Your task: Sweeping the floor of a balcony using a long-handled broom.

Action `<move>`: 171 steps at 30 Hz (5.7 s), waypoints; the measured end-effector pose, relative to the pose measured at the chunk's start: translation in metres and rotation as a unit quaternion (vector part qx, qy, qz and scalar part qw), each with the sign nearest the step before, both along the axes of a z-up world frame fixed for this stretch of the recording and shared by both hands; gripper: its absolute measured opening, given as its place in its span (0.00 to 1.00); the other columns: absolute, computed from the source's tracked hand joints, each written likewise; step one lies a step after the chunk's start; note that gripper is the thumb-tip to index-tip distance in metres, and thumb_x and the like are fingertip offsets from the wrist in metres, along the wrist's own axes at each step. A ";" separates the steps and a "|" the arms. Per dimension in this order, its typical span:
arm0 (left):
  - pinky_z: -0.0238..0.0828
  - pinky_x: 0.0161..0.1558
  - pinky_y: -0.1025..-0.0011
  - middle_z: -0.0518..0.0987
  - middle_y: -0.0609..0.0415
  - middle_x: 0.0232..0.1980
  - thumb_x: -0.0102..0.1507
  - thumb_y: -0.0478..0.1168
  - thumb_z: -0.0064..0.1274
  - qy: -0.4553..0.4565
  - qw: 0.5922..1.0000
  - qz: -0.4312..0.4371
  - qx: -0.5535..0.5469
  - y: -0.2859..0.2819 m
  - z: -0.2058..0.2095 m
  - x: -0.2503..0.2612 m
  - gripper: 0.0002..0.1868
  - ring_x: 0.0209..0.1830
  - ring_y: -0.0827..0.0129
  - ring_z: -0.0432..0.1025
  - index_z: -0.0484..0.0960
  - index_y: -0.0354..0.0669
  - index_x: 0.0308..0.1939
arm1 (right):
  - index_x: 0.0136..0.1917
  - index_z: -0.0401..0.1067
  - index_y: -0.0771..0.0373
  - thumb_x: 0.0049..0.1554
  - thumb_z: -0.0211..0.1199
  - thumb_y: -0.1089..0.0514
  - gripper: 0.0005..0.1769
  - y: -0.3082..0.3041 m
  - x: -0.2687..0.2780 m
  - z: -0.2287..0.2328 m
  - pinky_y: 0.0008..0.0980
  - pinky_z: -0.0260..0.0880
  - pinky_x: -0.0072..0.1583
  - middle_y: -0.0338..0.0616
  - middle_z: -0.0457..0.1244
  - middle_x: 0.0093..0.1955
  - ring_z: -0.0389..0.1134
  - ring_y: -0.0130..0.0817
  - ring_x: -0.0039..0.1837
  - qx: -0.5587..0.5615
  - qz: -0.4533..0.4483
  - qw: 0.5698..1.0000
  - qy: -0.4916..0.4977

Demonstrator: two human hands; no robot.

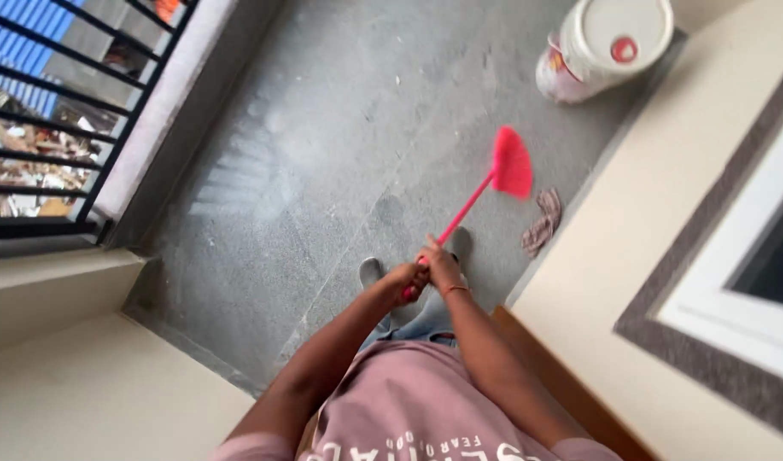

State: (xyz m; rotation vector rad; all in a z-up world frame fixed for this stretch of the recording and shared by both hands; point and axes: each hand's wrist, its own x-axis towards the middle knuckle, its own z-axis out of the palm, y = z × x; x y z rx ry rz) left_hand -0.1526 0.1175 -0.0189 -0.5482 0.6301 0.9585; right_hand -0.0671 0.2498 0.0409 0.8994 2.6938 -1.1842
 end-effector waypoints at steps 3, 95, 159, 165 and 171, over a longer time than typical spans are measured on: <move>0.45 0.10 0.82 0.59 0.72 0.17 0.71 0.51 0.43 0.032 0.996 0.042 -0.067 -0.051 0.023 -0.010 0.19 0.09 0.85 0.50 0.65 0.59 0.25 | 0.43 0.77 0.50 0.52 0.60 0.61 0.08 -0.032 -0.027 0.003 0.44 0.68 0.62 0.47 0.55 0.78 0.64 0.50 0.69 -0.065 0.080 0.993 -0.057; 0.44 0.14 0.79 0.60 0.69 0.20 0.69 0.53 0.40 0.253 0.947 -0.200 0.013 0.054 0.144 -0.339 0.16 0.13 0.84 0.50 0.79 0.50 0.39 | 0.47 0.80 0.55 0.46 0.72 0.43 0.20 0.108 -0.321 0.061 0.51 0.73 0.57 0.56 0.70 0.52 0.72 0.51 0.58 -0.104 0.248 0.937 -0.222; 0.54 0.14 0.75 0.63 0.65 0.19 0.68 0.42 0.47 0.302 0.926 -0.195 0.116 0.419 0.047 -0.476 0.12 0.12 0.77 0.56 0.72 0.48 0.29 | 0.46 0.71 0.58 0.56 0.61 0.55 0.06 0.418 -0.450 0.055 0.64 0.63 0.57 0.47 0.65 0.61 0.68 0.52 0.62 0.111 0.127 0.985 0.034; 0.53 0.16 0.83 0.63 0.70 0.19 0.69 0.46 0.46 0.151 0.974 -0.164 0.050 0.486 0.012 -0.436 0.16 0.13 0.84 0.54 0.67 0.55 0.26 | 0.45 0.72 0.61 0.50 0.67 0.54 0.12 0.492 -0.414 -0.029 0.47 0.71 0.61 0.48 0.65 0.64 0.66 0.51 0.64 0.011 0.085 0.996 -0.003; 0.44 0.10 0.80 0.61 0.71 0.17 0.66 0.42 0.39 -0.044 0.981 0.185 -0.025 0.516 0.000 -0.358 0.19 0.10 0.84 0.52 0.66 0.63 0.19 | 0.40 0.70 0.66 0.56 0.69 0.57 0.12 0.537 -0.401 -0.064 0.44 0.69 0.63 0.59 0.64 0.65 0.66 0.53 0.67 -0.098 0.242 0.962 0.080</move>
